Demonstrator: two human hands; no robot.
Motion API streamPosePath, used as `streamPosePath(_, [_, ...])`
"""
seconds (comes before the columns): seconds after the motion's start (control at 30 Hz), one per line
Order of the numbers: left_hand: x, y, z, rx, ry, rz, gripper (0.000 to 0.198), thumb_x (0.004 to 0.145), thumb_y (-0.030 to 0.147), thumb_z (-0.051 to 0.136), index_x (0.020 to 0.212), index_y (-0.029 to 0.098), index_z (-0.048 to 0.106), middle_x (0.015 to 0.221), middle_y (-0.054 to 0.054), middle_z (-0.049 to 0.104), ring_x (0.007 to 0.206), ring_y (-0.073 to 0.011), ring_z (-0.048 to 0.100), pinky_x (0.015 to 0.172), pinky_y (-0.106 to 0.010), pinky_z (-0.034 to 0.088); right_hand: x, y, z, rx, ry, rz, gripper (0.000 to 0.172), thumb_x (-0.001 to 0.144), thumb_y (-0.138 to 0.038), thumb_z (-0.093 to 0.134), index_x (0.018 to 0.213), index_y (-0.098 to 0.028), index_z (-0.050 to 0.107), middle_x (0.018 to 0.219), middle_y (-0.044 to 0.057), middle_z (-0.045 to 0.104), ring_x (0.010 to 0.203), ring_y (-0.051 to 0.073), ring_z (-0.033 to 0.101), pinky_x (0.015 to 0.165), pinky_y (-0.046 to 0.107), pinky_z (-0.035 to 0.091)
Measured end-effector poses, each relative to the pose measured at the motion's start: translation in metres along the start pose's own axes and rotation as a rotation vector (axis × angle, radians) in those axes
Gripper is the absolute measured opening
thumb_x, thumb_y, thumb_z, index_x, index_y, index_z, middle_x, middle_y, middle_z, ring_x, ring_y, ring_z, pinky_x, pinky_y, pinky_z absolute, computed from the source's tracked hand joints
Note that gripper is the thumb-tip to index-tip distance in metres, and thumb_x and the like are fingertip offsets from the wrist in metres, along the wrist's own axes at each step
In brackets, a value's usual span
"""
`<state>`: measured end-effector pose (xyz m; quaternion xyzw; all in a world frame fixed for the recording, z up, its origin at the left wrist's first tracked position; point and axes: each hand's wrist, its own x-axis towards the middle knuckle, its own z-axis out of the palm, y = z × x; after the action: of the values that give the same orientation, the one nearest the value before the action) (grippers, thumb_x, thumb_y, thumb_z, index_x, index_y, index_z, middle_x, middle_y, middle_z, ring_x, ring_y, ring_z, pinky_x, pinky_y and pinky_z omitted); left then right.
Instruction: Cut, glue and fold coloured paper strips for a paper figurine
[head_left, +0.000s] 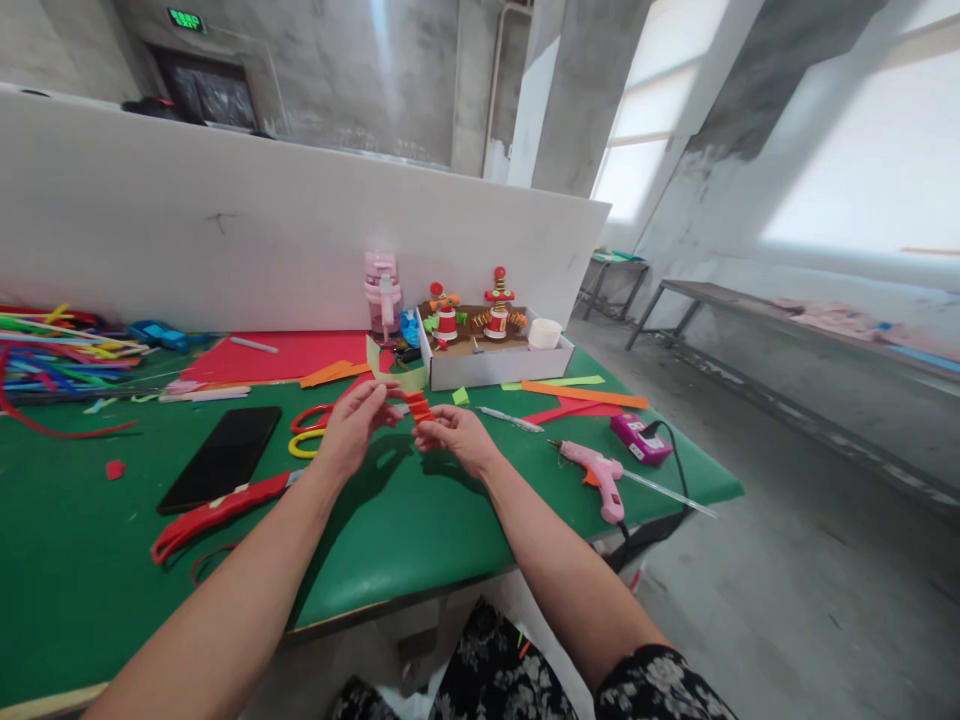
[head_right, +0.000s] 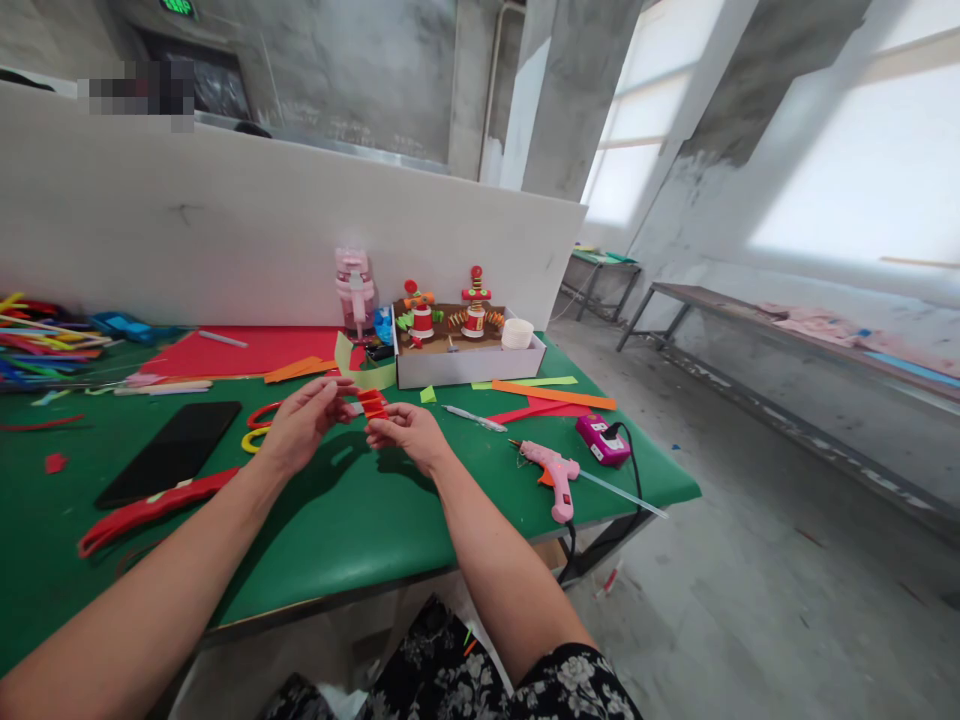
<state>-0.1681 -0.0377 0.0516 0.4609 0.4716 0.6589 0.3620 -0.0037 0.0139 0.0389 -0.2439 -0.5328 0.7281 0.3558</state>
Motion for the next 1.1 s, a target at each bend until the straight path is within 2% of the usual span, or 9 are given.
streamPosePath(0.27, [0.003,-0.004,-0.002,0.311,-0.015,0.22,0.032,0.08,0.043,0.067,0.099,0.019,0.073,0.098,-0.008,0.075,0.087,-0.0215,0.067,0.082,-0.036,0.053,0.003,0.002,-0.001,-0.015,0.022,-0.066,0.053,0.049,-0.044,0.092,0.087,-0.017,0.066,0.069,0.0,0.071,0.06,0.012,0.065,0.063,0.027,0.052])
streamPosePath(0.37, [0.001,-0.005,0.0,0.389,-0.088,0.315,0.024,0.081,0.04,0.064,0.092,0.022,0.076,0.1,-0.008,0.076,0.097,-0.0236,0.067,0.092,-0.039,0.051,0.004,0.003,-0.003,-0.022,0.007,-0.063,0.051,0.051,-0.044,0.091,0.086,-0.017,0.066,0.069,0.0,0.07,0.06,0.013,0.065,0.062,0.027,0.053])
streamPosePath(0.53, [-0.003,-0.007,0.006,0.44,-0.243,0.395,0.019,0.082,0.036,0.061,0.084,0.024,0.076,0.095,-0.008,0.076,0.094,-0.0231,0.068,0.091,-0.039,0.053,0.004,0.006,-0.006,0.015,0.053,-0.041,0.052,0.05,-0.052,0.09,0.077,-0.017,0.064,0.066,0.0,0.069,0.057,0.012,0.064,0.061,0.027,0.052])
streamPosePath(0.63, [-0.004,-0.008,0.007,0.441,-0.264,0.401,0.017,0.082,0.034,0.063,0.083,0.024,0.076,0.094,-0.008,0.076,0.095,-0.0234,0.068,0.092,-0.039,0.053,0.004,0.007,-0.007,0.016,0.039,-0.007,0.052,0.05,-0.053,0.09,0.077,-0.017,0.064,0.065,0.0,0.069,0.056,0.012,0.063,0.06,0.026,0.052])
streamPosePath(0.7, [-0.003,-0.008,0.006,0.428,-0.226,0.386,0.017,0.082,0.035,0.063,0.084,0.024,0.075,0.095,-0.008,0.076,0.096,-0.0236,0.067,0.094,-0.04,0.052,0.005,0.006,-0.006,0.011,0.035,-0.022,0.05,0.052,-0.051,0.09,0.079,-0.017,0.064,0.067,-0.001,0.068,0.057,0.011,0.063,0.061,0.027,0.052])
streamPosePath(0.83, [0.001,-0.008,0.001,0.365,-0.096,0.308,0.031,0.087,0.04,0.058,0.108,0.02,0.068,0.097,-0.007,0.075,0.088,-0.021,0.069,0.085,-0.038,0.055,0.008,0.006,-0.005,-0.026,0.089,-0.151,0.047,0.053,-0.039,0.089,0.089,-0.019,0.066,0.077,-0.001,0.071,0.067,0.013,0.065,0.07,0.029,0.055])
streamPosePath(0.9, [0.002,-0.006,-0.002,0.329,-0.054,0.267,0.036,0.088,0.043,0.056,0.113,0.018,0.064,0.094,-0.006,0.074,0.081,-0.0188,0.069,0.08,-0.035,0.056,0.008,0.006,-0.006,-0.072,0.124,-0.21,0.045,0.055,-0.036,0.087,0.092,-0.021,0.066,0.082,0.0,0.072,0.074,0.015,0.066,0.075,0.031,0.056])
streamPosePath(1.0, [0.003,-0.003,-0.004,0.293,-0.04,0.217,0.037,0.088,0.049,0.057,0.104,0.017,0.064,0.089,-0.006,0.073,0.078,-0.0176,0.068,0.077,-0.033,0.056,0.008,0.007,-0.007,-0.197,0.137,-0.287,0.039,0.062,-0.035,0.082,0.095,-0.021,0.066,0.089,0.002,0.074,0.085,0.019,0.068,0.082,0.034,0.056])
streamPosePath(1.1, [0.002,-0.002,0.0,0.283,-0.074,0.187,0.041,0.078,0.054,0.067,0.098,0.018,0.066,0.086,-0.004,0.071,0.075,-0.0173,0.065,0.074,-0.032,0.055,0.007,0.007,-0.007,-0.361,0.133,-0.374,0.031,0.069,-0.032,0.075,0.097,-0.021,0.066,0.092,0.003,0.074,0.088,0.02,0.069,0.086,0.035,0.055])
